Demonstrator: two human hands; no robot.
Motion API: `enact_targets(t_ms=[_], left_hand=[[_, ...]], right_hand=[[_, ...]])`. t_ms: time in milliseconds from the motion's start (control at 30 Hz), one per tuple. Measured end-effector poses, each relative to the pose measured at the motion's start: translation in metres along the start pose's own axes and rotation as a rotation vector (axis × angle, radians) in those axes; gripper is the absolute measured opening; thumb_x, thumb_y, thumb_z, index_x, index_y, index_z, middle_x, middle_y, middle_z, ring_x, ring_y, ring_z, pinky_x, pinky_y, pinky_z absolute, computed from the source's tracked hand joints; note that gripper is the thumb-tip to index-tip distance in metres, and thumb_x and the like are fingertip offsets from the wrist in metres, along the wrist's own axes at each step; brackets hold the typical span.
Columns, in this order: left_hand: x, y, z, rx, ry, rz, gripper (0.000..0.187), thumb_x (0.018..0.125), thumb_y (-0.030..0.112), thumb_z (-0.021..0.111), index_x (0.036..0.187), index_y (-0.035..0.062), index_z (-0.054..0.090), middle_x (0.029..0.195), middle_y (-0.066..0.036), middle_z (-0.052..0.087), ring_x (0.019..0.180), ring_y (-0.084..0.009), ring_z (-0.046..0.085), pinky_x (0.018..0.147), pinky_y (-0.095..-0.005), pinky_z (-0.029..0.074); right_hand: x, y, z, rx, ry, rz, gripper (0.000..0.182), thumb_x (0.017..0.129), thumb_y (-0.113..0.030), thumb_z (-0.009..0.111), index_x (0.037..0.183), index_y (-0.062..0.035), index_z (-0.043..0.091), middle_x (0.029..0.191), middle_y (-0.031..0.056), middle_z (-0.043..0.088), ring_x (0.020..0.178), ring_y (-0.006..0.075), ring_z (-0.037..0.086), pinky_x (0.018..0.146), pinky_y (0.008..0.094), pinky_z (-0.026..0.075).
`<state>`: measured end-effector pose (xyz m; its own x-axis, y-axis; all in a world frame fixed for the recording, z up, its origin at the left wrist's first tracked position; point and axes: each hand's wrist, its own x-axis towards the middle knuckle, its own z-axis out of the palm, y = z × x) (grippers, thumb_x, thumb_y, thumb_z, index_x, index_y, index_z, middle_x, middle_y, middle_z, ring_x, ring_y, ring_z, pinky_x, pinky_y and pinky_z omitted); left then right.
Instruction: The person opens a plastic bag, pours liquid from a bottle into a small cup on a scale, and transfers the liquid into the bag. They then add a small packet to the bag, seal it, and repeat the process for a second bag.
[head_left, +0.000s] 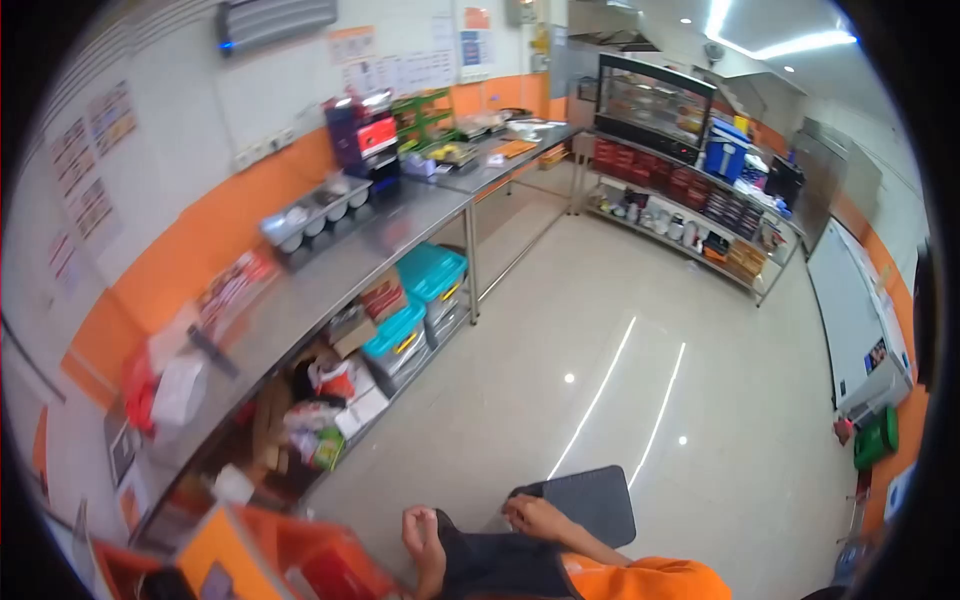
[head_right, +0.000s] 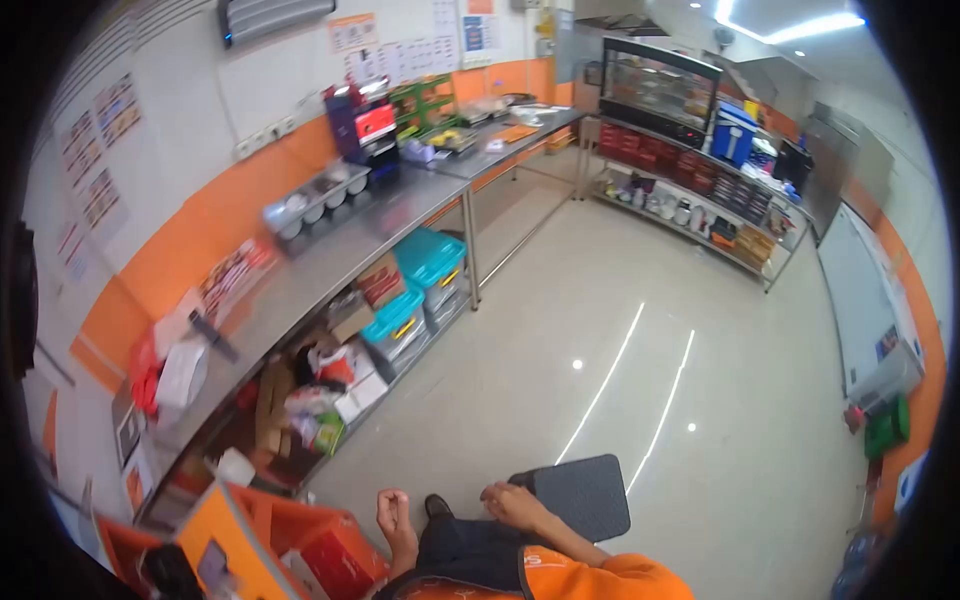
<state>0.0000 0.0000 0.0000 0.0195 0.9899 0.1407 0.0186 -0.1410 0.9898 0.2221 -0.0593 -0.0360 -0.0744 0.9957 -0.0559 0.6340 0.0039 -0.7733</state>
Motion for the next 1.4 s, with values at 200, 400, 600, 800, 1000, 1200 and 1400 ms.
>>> enact_targets(t_ms=[200,400,600,800,1000,1200,1400], left_hand=[[0.143,-0.033,0.04,-0.186,-0.005,-0.109,0.018,0.094,0.014,0.047,0.085,-0.0009,0.051,0.08,-0.007,0.051,0.08,-0.0163,0.05,0.08,-0.0297,0.041],[0.31,-0.038,0.073,-0.136,-0.091,-0.019,0.02,0.094,0.014,0.046,0.08,0.0008,0.05,0.075,-0.007,0.05,0.075,-0.0189,0.048,0.075,-0.0309,0.041],[0.401,-0.026,0.206,-0.024,-0.513,0.337,0.023,0.096,0.021,0.048,0.11,0.006,0.058,0.116,-0.018,0.059,0.108,-0.0309,0.057,0.095,-0.0411,0.042],[0.492,-0.125,0.36,0.05,-1.134,0.911,0.037,0.091,0.026,0.051,0.127,0.0208,0.059,0.151,-0.012,0.033,0.142,-0.0345,0.024,0.111,-0.0599,0.012],[0.658,-0.143,0.544,0.624,-0.806,0.407,0.064,0.082,0.022,0.062,0.141,0.0147,0.038,0.153,-0.019,0.023,0.143,-0.0412,0.012,0.104,-0.0729,0.006],[0.88,-0.154,0.646,0.459,-0.336,0.426,0.057,0.077,0.018,0.068,0.128,0.0055,0.046,0.131,-0.02,0.046,0.126,-0.0398,0.039,0.103,-0.0534,0.029],[1.055,-0.158,0.768,0.478,-0.054,0.344,0.051,0.078,0.016,0.069,0.122,0.0017,0.048,0.121,-0.02,0.052,0.117,-0.0371,0.048,0.1,-0.044,0.037]], right_hand=[[0.136,0.017,-0.006,0.06,-0.124,0.008,0.021,0.091,-0.02,0.056,0.106,-0.0063,0.058,0.099,0.0161,0.062,0.09,0.0347,0.063,0.08,0.0437,0.05],[0.293,-0.017,-0.056,0.252,-0.071,0.029,0.024,0.096,-0.023,0.054,0.112,-0.0065,0.059,0.103,0.0117,0.063,0.089,0.0239,0.064,0.078,0.0369,0.052],[0.384,0.052,-0.099,1.355,0.257,0.392,0.057,0.099,-0.048,0.04,0.134,-0.0036,0.043,0.134,0.0136,0.051,0.124,0.0239,0.049,0.099,0.0364,0.041],[0.451,0.124,-0.234,1.711,0.427,0.372,0.078,0.094,-0.065,0.026,0.143,-0.0054,0.036,0.145,0.0149,0.041,0.131,0.0292,0.042,0.105,0.0437,0.036],[0.504,0.252,-0.438,1.554,0.723,0.211,0.056,0.098,-0.045,0.04,0.135,-0.0036,0.044,0.135,0.0166,0.049,0.121,0.0311,0.051,0.1,0.0425,0.041],[0.627,0.349,-0.59,1.146,0.826,0.368,0.02,0.095,-0.025,0.057,0.097,-0.0058,0.06,0.105,0.0079,0.062,0.091,0.016,0.059,0.077,0.0295,0.045],[0.809,0.422,-0.713,0.843,0.545,0.151,0.028,0.095,-0.026,0.058,0.081,-0.0037,0.064,0.092,0.0062,0.065,0.087,0.0141,0.059,0.077,0.0282,0.045]])
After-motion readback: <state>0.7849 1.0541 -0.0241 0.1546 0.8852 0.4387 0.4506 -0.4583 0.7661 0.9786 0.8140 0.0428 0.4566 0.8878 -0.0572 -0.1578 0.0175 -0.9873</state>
